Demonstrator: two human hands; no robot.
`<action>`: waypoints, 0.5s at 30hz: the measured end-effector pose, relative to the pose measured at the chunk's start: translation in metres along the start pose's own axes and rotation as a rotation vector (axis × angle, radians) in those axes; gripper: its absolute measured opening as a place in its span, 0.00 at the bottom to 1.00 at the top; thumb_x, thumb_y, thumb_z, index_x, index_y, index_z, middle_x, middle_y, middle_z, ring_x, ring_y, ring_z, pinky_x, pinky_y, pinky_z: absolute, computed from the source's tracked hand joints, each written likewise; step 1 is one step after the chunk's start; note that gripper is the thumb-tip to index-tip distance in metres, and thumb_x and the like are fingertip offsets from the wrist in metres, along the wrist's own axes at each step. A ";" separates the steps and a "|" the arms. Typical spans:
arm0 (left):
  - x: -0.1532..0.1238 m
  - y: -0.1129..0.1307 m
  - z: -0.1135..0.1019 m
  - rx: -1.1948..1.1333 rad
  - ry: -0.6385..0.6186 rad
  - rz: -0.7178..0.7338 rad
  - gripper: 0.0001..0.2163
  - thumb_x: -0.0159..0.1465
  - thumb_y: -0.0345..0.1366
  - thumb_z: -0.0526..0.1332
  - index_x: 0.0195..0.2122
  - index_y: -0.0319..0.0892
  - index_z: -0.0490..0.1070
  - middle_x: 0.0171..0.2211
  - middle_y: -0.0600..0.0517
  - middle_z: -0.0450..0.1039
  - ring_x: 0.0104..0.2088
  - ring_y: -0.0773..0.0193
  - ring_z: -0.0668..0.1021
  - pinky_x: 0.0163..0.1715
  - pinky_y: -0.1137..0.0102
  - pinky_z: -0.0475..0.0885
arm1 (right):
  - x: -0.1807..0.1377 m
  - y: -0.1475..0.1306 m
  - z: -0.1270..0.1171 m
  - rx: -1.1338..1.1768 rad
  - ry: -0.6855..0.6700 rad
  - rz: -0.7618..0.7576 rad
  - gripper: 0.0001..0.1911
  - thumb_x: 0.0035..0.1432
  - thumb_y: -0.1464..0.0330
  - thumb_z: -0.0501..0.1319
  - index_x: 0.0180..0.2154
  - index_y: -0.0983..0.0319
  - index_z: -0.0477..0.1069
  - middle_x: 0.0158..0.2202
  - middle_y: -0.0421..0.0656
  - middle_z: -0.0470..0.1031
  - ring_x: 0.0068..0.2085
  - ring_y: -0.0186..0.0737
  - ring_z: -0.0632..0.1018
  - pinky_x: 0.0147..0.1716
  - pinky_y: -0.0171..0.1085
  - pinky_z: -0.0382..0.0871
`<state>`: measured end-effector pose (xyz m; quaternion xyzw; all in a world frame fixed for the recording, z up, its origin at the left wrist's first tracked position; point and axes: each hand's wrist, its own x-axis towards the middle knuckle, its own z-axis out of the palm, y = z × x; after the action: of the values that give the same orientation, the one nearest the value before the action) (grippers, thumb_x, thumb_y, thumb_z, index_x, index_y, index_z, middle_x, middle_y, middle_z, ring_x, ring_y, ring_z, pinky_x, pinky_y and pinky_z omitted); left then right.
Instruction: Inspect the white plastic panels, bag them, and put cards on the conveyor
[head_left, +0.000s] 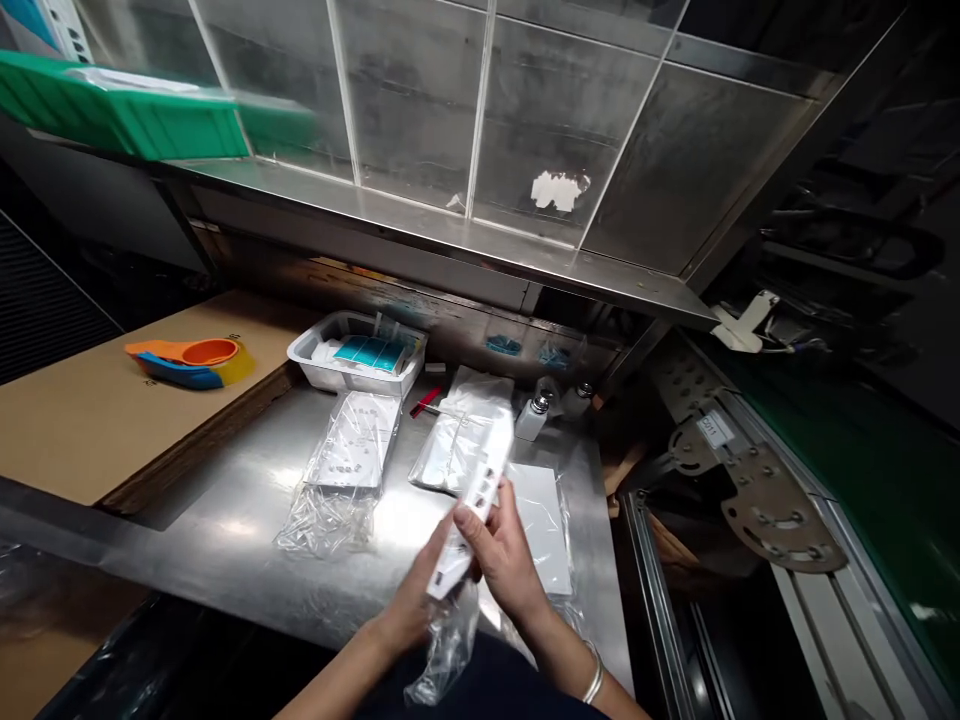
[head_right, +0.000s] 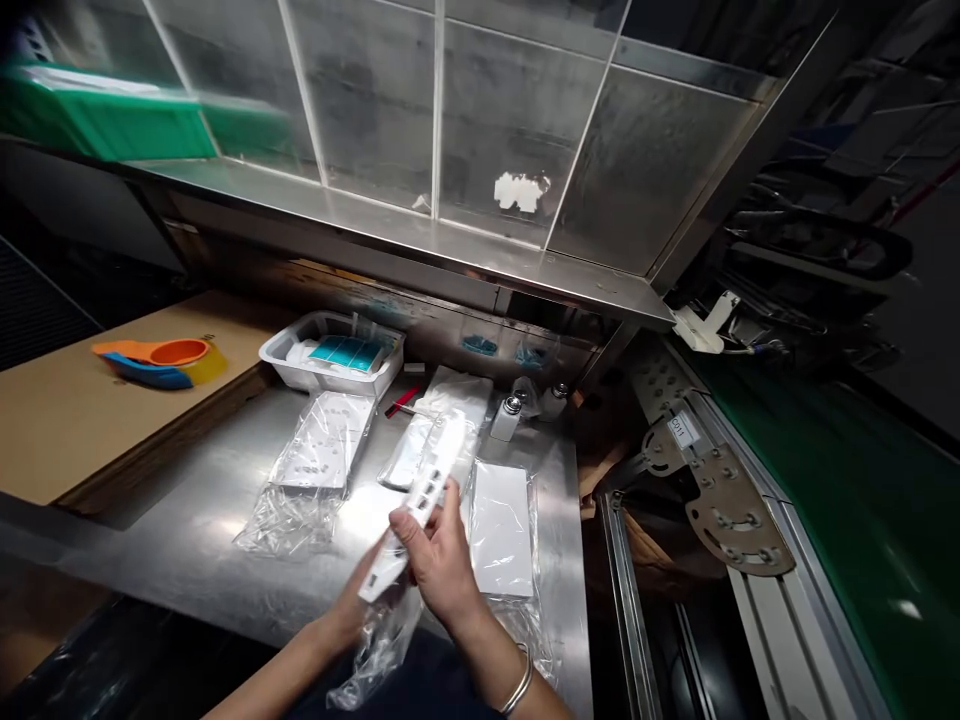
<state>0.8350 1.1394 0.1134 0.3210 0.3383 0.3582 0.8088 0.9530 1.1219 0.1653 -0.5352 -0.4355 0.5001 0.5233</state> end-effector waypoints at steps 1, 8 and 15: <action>0.002 -0.004 0.004 0.107 -0.106 0.068 0.14 0.48 0.35 0.69 0.36 0.39 0.74 0.37 0.46 0.75 0.46 0.50 0.72 0.48 0.64 0.67 | 0.004 -0.001 -0.009 -0.144 0.098 -0.035 0.22 0.59 0.56 0.54 0.52 0.57 0.56 0.25 0.36 0.68 0.20 0.32 0.68 0.19 0.31 0.61; 0.054 -0.027 -0.020 0.395 -0.006 -0.257 0.32 0.51 0.44 0.66 0.56 0.42 0.60 0.61 0.37 0.54 0.59 0.47 0.60 0.51 0.55 0.61 | 0.027 0.064 -0.058 -1.303 0.204 0.243 0.25 0.61 0.68 0.45 0.59 0.69 0.54 0.33 0.54 0.77 0.36 0.53 0.77 0.35 0.44 0.64; 0.094 -0.043 0.003 0.299 -0.002 -0.288 0.24 0.52 0.50 0.64 0.48 0.46 0.67 0.63 0.45 0.51 0.62 0.49 0.54 0.44 0.60 0.67 | 0.029 0.095 -0.090 -1.225 0.121 0.247 0.29 0.62 0.59 0.44 0.61 0.67 0.52 0.37 0.52 0.77 0.38 0.48 0.78 0.37 0.41 0.67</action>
<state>0.9014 1.1899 0.0526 0.3861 0.4295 0.1842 0.7953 1.0399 1.1322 0.0637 -0.8117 -0.5476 0.1854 0.0838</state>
